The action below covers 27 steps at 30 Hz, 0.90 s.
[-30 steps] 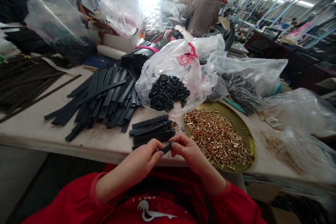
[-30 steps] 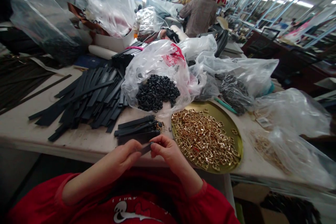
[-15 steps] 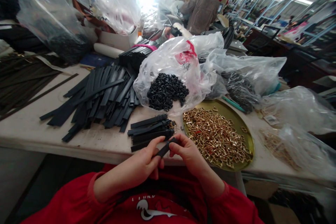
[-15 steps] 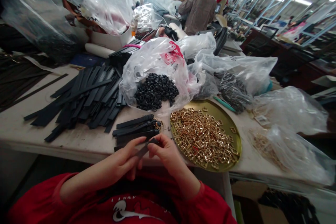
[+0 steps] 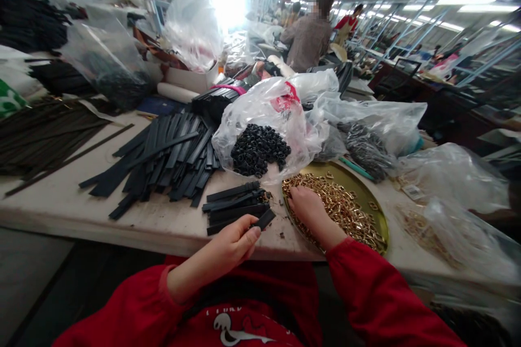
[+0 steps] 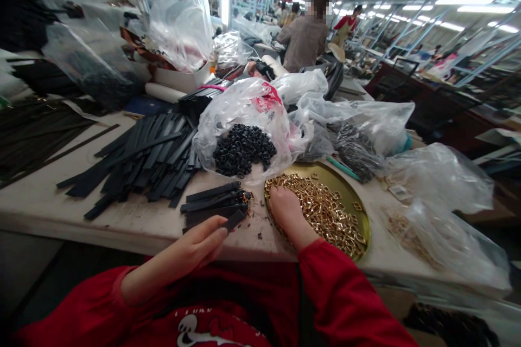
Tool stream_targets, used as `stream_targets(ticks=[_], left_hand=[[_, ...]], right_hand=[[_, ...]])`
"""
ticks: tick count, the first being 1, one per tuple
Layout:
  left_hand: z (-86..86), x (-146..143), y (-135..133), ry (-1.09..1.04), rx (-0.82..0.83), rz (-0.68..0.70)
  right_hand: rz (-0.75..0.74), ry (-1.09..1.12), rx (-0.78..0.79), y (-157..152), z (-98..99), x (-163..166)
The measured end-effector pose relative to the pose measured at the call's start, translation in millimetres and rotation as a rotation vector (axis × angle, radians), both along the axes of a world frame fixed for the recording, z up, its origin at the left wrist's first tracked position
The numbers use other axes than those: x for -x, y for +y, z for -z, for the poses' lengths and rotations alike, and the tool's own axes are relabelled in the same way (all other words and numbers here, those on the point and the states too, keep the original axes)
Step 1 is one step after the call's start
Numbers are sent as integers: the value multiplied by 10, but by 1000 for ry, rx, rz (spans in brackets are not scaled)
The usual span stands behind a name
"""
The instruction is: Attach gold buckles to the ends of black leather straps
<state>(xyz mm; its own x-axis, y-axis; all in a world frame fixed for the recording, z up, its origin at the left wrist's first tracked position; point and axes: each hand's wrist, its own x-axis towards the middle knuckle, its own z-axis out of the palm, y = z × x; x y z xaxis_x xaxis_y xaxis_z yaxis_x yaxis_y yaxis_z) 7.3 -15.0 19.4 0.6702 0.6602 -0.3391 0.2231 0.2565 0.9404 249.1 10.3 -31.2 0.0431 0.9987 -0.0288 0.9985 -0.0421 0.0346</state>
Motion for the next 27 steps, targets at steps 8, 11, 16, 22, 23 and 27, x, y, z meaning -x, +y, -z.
stream_targets(ticks=[8,11,16,22,23,27], left_hand=[[5,7,9,143,-229,-78],[41,-59,35,135,-405,-176],[136,-102,41,143,-460,-239],[188,-6,117,239,-423,-287],[191,-2,131,251,-405,-269],[230,-14,143,274,-313,-146]], right_hand=[[80,446,-165,-160,-176,112],[144,1180,-105,-332,-304,444],[208,1591,-12,-460,-291,930],[34,1500,289,-514,-210,888],[-12,1488,260,-530,-209,872],[32,1589,81,-573,-170,882]])
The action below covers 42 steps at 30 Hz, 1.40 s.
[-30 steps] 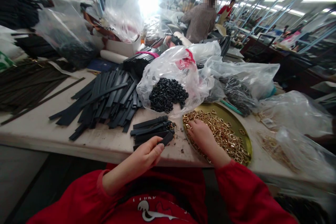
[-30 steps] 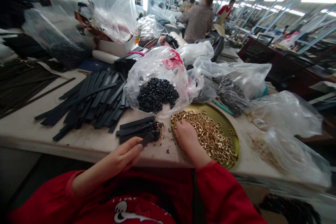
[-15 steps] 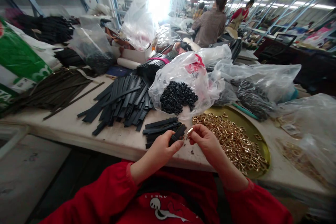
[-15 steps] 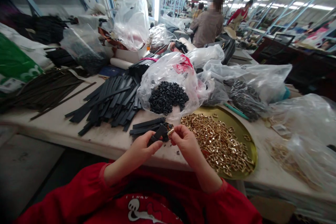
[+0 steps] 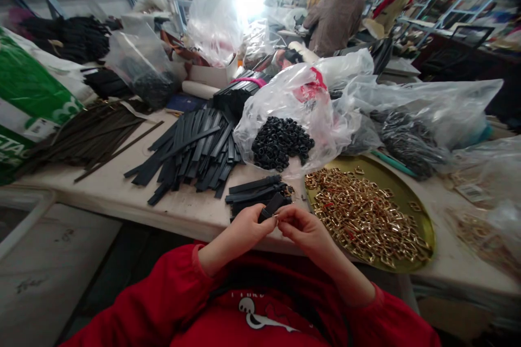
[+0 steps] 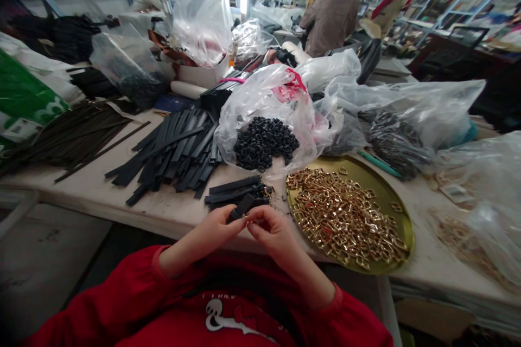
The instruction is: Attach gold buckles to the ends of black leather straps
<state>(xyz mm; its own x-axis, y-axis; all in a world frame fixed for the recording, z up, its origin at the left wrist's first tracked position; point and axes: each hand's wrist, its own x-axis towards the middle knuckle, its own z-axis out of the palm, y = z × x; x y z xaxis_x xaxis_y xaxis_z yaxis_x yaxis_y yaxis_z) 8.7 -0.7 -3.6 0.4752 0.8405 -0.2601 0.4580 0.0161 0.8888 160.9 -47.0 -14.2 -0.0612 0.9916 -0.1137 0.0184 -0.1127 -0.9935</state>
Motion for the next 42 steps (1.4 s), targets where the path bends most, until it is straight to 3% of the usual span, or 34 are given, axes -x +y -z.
stream_targets(ticks=[4,7,10,13,20,25,28,31,37,42], left_hand=[[36,38,-29,-39,39,65],[21,104,-51,-80,41,75],[-10,146,-77,-13,-69,128],[-30,139,-106,57,-186,216],[-52,99,-141,120,-252,323],[-110,103,-186,155,-246,277],[-160,114,-211,143,-205,270],[-177,128,-222,99,-138,255],[-107,137,-231,-110,47,167],[-67,125,-240,-198,299,106]], right_hand=[[95,169,130,15,62,16],[247,389,221,34,54,4],[364,640,356,26,17,33],[350,733,431,-15,-2,108],[360,664,343,-123,46,202],[319,491,241,-170,58,255],[403,484,171,-173,48,262],[441,494,167,-184,38,270],[361,265,110,-257,42,314],[284,356,207,-246,64,285]])
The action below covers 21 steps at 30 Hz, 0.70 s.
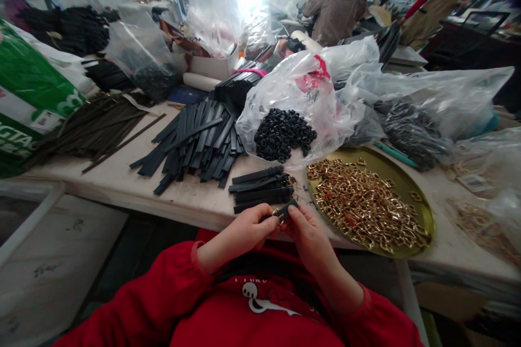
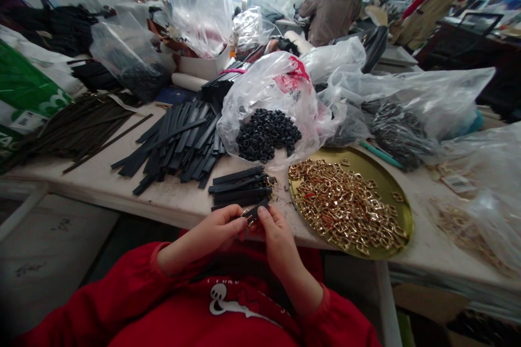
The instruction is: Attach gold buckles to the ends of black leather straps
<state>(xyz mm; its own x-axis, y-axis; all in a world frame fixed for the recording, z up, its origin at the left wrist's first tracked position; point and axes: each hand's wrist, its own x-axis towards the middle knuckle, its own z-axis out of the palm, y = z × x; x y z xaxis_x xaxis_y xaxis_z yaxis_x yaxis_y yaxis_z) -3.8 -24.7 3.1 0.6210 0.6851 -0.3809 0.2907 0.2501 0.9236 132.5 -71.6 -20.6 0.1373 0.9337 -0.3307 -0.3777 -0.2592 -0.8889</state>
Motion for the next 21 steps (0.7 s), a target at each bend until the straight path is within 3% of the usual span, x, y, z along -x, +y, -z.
stream_targets(ticks=[2,5,8,11,16,19,21], left_hand=[[6,-9,-3,-4,51,-31],[9,-19,-11,22,82,-49],[17,-21,-27,55,-42,-40],[27,-12,-38,98,-153,-40],[54,31,21,79,-110,-10],[86,39,103,82,-73,-70],[89,31,162,54,-88,-117]], right_hand=[[-15,-59,-7,-9,3,-4],[61,-459,-183,-56,-6,-15],[94,-716,-371,-83,-9,-52],[25,-700,-337,-51,18,-99],[-120,-509,-186,1,40,-98],[-176,-520,-240,53,-27,-120],[-301,-572,-277,174,-96,-211]])
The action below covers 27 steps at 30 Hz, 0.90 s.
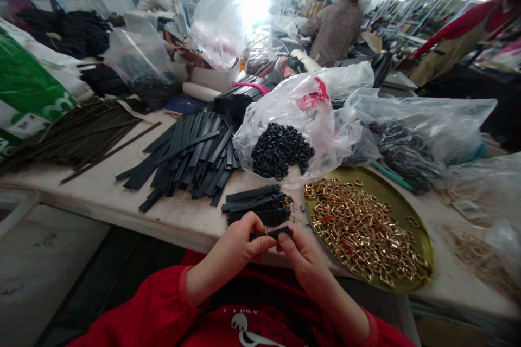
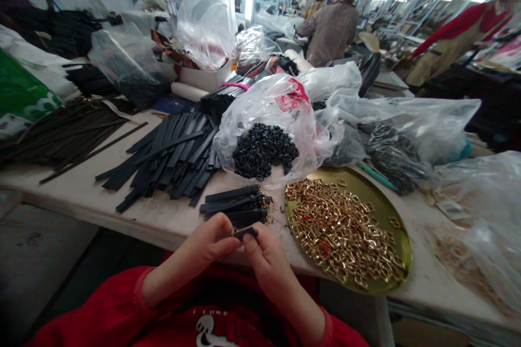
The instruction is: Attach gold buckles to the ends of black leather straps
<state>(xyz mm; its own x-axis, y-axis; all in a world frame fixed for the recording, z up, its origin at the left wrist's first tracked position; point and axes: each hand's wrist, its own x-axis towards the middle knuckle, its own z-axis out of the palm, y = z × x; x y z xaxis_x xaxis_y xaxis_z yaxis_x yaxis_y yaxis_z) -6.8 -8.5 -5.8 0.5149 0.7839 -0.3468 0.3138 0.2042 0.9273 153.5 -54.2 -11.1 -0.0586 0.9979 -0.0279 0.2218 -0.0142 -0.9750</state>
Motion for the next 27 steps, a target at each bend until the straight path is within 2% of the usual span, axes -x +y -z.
stream_targets(ticks=[3,6,7,10,12,16,21,24,27], left_hand=[[-33,-19,88,-14,-88,55],[-54,-26,183,26,-115,57],[-49,-23,215,27,-103,25],[-13,-2,295,4,-66,-39],[10,17,326,-8,-55,-54],[30,35,355,-32,-77,-92],[5,-8,384,-76,-117,-182],[-33,-56,375,-98,-147,-225],[-53,-88,319,-94,-153,-184]], right_hand=[[-103,-65,16,387,-65,-248],[161,-289,-91,920,-8,-482],[179,-399,-127,1085,37,-523],[101,-668,-125,1436,205,-520],[72,-719,-93,1537,305,-477],[104,-654,-86,1548,372,-497],[140,-481,-54,1320,139,-526],[44,-119,77,1044,-72,-389],[-18,214,219,783,-205,-238]])
